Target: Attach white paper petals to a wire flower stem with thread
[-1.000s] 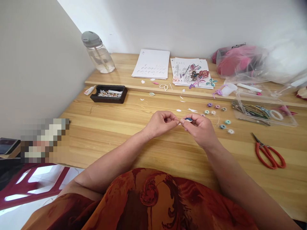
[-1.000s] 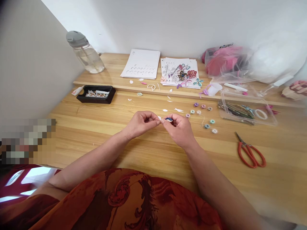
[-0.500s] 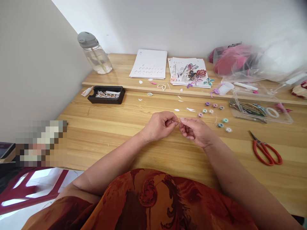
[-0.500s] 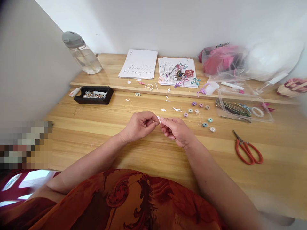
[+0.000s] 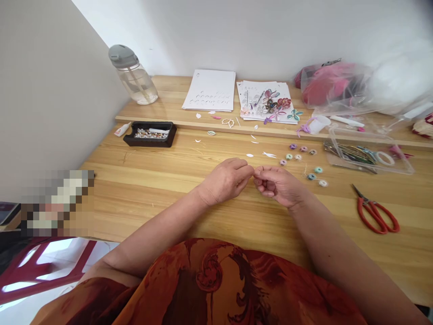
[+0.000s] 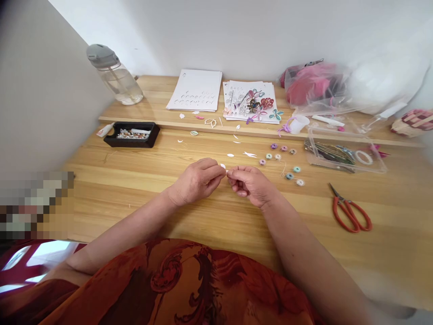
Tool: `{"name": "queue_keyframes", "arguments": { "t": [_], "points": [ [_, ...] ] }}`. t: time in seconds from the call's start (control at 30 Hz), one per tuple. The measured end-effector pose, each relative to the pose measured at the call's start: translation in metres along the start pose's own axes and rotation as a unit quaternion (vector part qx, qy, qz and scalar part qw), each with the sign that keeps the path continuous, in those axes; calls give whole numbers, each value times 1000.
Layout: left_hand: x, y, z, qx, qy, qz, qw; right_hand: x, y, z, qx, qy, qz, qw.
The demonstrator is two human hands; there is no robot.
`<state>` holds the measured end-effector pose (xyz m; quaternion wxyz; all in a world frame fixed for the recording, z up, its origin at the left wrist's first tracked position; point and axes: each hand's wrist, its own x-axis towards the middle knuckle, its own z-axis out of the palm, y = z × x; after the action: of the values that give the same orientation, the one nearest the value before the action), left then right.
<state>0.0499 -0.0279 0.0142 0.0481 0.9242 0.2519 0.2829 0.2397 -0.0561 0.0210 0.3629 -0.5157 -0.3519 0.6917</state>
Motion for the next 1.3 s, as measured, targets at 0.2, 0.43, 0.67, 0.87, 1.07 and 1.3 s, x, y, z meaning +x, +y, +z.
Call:
{"name": "queue_keyframes", "arguments": {
  "t": [0.2,0.43,0.67,0.87,1.07,1.3],
  "points": [
    [1,-2,-2,61,5,42,997,2,-1,-3,24,3,53,998],
    [1,-1,-2,52,10,37,998,0,-1,-2,-3,-11,16,1000],
    [2,1,1,-164,40,-91,981,-3,0,-3,-158,23,-162,974],
    [5,-2,-1,-440,-11,-325,837,-6,3,0,-334,67,-325,882],
    [6,-7,1,-613,-19,-415,672,-7,5,6,-431,106,-456,772],
    [5,-3,-2,-412,26,-306,858,-1,5,1,-167,80,-253,950]
  ]
}}
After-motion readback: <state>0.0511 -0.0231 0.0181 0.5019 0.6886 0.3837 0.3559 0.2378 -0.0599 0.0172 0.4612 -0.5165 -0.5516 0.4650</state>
